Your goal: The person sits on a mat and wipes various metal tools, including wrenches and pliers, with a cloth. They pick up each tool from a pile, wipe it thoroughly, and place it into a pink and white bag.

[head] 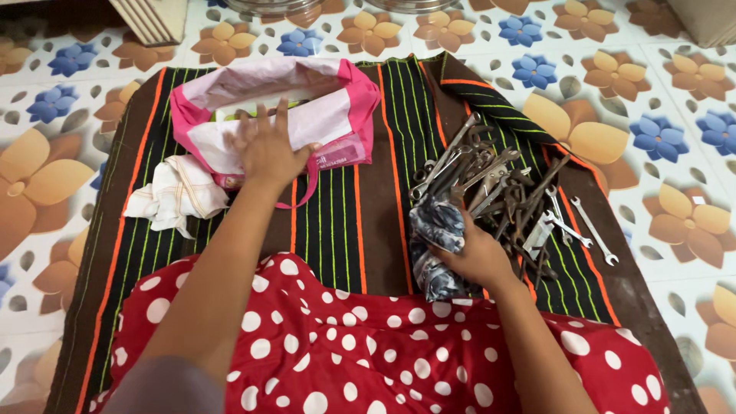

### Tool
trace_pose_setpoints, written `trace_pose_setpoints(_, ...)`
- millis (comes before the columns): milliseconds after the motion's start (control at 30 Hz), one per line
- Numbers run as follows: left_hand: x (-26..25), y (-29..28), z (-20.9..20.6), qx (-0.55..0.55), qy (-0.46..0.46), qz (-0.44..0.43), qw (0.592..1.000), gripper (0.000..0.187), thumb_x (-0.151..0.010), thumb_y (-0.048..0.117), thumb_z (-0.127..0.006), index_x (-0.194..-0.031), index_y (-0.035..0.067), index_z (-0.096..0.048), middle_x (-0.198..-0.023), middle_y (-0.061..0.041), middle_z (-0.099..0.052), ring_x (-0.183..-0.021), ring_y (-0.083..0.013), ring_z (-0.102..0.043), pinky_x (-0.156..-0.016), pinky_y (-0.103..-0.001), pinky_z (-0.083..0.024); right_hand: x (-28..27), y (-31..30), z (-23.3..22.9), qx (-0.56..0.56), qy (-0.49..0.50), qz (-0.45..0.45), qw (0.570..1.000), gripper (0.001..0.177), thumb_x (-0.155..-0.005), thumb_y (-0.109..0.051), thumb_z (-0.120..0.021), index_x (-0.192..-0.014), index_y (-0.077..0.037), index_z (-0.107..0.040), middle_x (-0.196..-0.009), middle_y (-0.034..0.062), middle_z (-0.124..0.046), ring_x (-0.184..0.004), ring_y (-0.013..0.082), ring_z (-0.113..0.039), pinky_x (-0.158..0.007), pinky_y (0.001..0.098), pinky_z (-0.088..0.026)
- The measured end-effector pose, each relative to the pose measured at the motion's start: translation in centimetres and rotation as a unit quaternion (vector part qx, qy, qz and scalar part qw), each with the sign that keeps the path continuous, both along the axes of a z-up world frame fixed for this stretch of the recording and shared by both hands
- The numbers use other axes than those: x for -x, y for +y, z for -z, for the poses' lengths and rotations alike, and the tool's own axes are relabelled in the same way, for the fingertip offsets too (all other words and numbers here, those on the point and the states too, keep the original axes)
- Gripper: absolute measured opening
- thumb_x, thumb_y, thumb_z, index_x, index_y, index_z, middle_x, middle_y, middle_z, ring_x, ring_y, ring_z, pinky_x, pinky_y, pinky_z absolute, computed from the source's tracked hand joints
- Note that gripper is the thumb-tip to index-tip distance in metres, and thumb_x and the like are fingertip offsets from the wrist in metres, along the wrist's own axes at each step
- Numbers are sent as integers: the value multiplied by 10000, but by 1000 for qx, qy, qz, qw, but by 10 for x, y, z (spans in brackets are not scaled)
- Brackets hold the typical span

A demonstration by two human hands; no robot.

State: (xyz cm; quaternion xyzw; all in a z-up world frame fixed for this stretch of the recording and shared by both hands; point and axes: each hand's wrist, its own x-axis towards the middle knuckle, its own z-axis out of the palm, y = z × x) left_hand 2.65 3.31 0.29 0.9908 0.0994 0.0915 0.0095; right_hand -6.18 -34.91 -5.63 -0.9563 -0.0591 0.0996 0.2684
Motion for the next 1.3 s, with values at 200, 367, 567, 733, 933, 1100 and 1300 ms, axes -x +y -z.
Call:
trace_pose_setpoints(200,20,-20,49,-12,266,-50,963,837,-883,833,-451,-1593,408,-325,-1540,-158,-452,-1440,-446,-389,-1129,-783,-209,-23,5,15,25,16,-40,999,1145,-740,-611,-754,-1598,-92,-201,-1321,299,-597,-1182,467,-611,-1003,475,-492)
trace_pose_setpoints(367,22,-23,74,-17,255,-64,965,868,-864,806,-492,-1592,377,-295,-1614,-214,-276,-1474,-484,-273,-1089,-791,-194,-29,7,15,20,58,-39,997,1171,-710,-619,-753,-1594,-85,-200,-1328,287,-604,-1206,448,-614,-1015,468,-492)
trace_pose_setpoints(567,16,-63,61,-13,137,-60,989,987,-888,648,-610,-1589,65,-232,-1609,-281,-215,-1470,-493,-218,-1120,-707,-158,-31,8,0,32,58,-56,996,1170,-723,-631,-749,-1595,-64,-212,-1245,323,-625,-1167,457,-627,-993,477,-498)
trace_pose_setpoints(733,7,-115,49,24,27,60,998,737,-937,505,-619,-1461,21,-437,-1514,-235,-388,-1419,-406,-352,-1149,-617,-264,-35,4,-4,29,74,-53,995,1150,-714,-620,-751,-1582,-47,-262,-1071,309,-711,-1096,441,-684,-976,467,-525)
trace_pose_setpoints(933,15,-153,50,127,109,109,980,353,-963,365,-618,-1152,70,-659,-1176,-142,-687,-1107,-354,-655,-931,-543,-499,-42,-20,-7,-22,59,1,998,1060,-660,-568,-759,-1548,-126,-385,-1090,265,-718,-1042,437,-704,-942,460,-537)
trace_pose_setpoints(1100,15,-161,60,199,168,79,962,239,-965,331,-633,-1082,142,-718,-1059,-133,-737,-998,-360,-696,-850,-504,-550,-51,-41,-16,-36,-45,180,982,990,-766,-602,-752,-1499,-46,-384,-1049,300,-729,-1030,464,-702,-910,502,-541)
trace_pose_setpoints(1300,-16,-167,91,266,69,113,955,232,-938,278,-644,-1115,166,-744,-1139,-94,-728,-1018,-333,-692,-866,-471,-550,-49,-35,-30,27,-25,206,978,940,-762,-532,-758,-1510,-125,-361,-1084,286,-711,-1025,486,-676,-860,545,-529)
